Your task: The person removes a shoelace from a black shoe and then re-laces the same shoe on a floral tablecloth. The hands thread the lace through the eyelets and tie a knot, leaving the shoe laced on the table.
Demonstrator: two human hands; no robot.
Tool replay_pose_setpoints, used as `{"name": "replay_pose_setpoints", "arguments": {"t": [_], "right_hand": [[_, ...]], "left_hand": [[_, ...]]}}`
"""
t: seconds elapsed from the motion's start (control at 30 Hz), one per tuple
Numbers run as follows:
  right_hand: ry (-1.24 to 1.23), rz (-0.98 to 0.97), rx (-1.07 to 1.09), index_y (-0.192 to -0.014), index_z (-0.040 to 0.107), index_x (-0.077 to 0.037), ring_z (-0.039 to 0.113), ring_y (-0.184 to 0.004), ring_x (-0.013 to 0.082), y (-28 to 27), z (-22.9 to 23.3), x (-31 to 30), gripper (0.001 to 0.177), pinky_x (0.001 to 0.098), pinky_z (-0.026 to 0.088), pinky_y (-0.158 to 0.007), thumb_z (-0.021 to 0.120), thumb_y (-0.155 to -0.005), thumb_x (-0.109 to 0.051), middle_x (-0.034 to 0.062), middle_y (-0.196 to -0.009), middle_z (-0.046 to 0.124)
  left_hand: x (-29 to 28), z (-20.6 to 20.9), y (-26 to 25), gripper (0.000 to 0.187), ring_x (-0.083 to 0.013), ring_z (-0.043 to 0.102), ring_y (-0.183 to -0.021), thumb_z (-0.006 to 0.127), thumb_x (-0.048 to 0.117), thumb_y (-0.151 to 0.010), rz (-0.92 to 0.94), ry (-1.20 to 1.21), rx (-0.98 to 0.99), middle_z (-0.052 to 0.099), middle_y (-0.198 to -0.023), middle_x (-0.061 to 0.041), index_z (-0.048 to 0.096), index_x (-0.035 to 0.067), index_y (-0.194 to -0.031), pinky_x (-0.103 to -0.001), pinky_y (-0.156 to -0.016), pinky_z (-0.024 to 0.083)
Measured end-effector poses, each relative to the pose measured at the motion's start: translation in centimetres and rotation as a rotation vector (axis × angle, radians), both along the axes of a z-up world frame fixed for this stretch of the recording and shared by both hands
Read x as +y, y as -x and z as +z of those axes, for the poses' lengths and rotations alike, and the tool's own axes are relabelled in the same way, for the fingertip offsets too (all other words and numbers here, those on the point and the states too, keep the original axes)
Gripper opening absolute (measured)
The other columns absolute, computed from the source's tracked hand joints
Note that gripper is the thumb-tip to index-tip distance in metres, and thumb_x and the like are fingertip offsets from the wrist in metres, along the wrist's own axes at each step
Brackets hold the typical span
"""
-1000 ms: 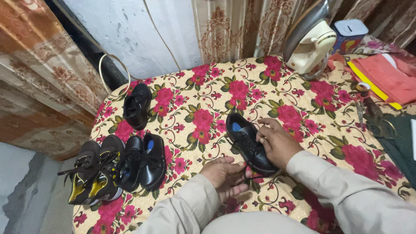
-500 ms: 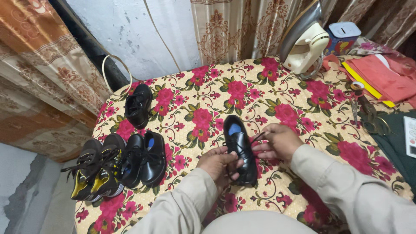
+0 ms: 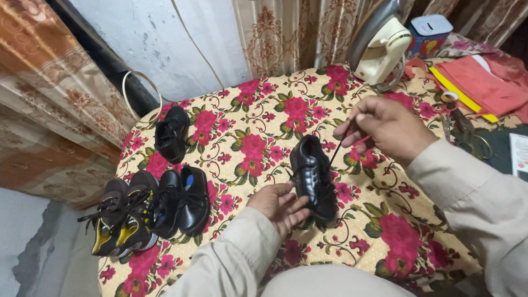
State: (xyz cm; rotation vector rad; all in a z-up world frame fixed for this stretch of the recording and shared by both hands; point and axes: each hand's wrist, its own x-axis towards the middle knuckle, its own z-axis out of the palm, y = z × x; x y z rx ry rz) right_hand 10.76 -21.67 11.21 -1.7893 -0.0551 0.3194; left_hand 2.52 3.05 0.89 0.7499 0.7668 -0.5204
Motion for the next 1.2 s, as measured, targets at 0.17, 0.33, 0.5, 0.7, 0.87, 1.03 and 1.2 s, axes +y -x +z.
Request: {"name": "replay_pose_setpoints", "arguments": {"t": [0.17,0.33,0.5,0.7,0.87,1.03,1.2], "right_hand": [[-0.002,0.233,-0.076,-0.103,0.059,-0.004,0.068,-0.079,0.0144,1.2,2.0,1.7,0.017,0.0305,0.058,-0.066,0.045,-0.103,-0.014,0.0081,-0.095,0.075],[0.283,0.295,-0.453,-0.103,0.066,-0.007,0.059,-0.085,0.0137,2.0,2.1,2.8,0.012,0.0290,0.052,-0.074,0.061,-0.096,-0.015,0.0016,-0.095,0.057],[0.147,0.283,-0.559,-0.101,0.068,-0.005,0.059,-0.093,0.0110,1.3,0.0,2.4,0.010,0.0282,0.050,-0.085,0.063,-0.095,-0.012,0.0033,-0.102,0.059],[0.096,0.016,-0.243,-0.121,0.073,-0.008,0.060,-0.085,0.0115,3.1,-6.7,0.4,0.025,0.0285,0.052,-0.076,0.064,-0.098,-0.013,0.0069,-0.100,0.067],[0.258,-0.095,-0.129,-0.131,0.063,-0.010,0.068,-0.091,0.0196,7.2,-12.8,1.1,0.058,0.0342,0.058,-0.081,0.078,-0.076,-0.019,0.0076,-0.106,0.065],[0.569,0.026,-0.270,-0.139,0.057,-0.013,0.057,-0.118,0.0334,10.2,-13.3,2.4,0.094,0.0437,0.046,-0.101,0.094,-0.056,-0.039,0.0142,-0.123,0.061],[0.643,-0.011,-0.140,-0.140,0.053,-0.011,0.056,-0.122,0.0335,10.7,-11.8,4.6,0.090,0.0428,0.045,-0.105,0.089,-0.062,-0.039,0.0156,-0.123,0.059]], "left_hand": [[-0.8,2.8,0.2,0.041,-0.0329,0.066,-0.105,0.057,0.003,-0.091,0.052,-0.155,-0.043,0.059,-0.120,-0.013,0.052,0.007,-0.131,-0.053,-0.091,0.055],[-2.5,6.0,0.1,0.033,-0.0182,0.070,-0.100,0.067,0.018,-0.091,-0.375,-0.939,-0.997,0.071,-0.106,-0.004,0.062,0.006,-0.121,-0.036,-0.091,0.056],[-3.4,8.4,-0.6,0.022,-0.0187,0.066,-0.077,0.054,0.023,-0.105,-0.579,-1.019,-0.966,0.069,-0.083,-0.008,0.066,0.005,-0.102,-0.035,-0.076,0.054],[-3.7,8.1,-1.6,0.018,-0.0136,0.069,-0.076,0.055,0.020,-0.103,-0.609,-0.799,-0.939,0.071,-0.080,-0.005,0.063,0.005,-0.099,-0.030,-0.074,0.056],[-3.1,7.5,-3.8,0.018,-0.0164,0.072,-0.080,0.051,0.022,-0.106,-0.402,-0.565,-0.799,0.068,-0.083,-0.004,0.057,0.007,-0.098,-0.030,-0.071,0.058],[-1.6,8.8,-5.5,0.020,-0.0226,0.074,-0.082,0.048,0.023,-0.107,-0.272,-0.395,-0.697,0.067,-0.080,-0.005,0.056,0.007,-0.097,-0.033,-0.069,0.060],[-0.4,11.8,-6.6,0.019,-0.0250,0.075,-0.083,0.048,0.022,-0.107,-0.223,-0.358,-0.726,0.067,-0.080,-0.007,0.053,0.008,-0.095,-0.037,-0.067,0.060]]}}
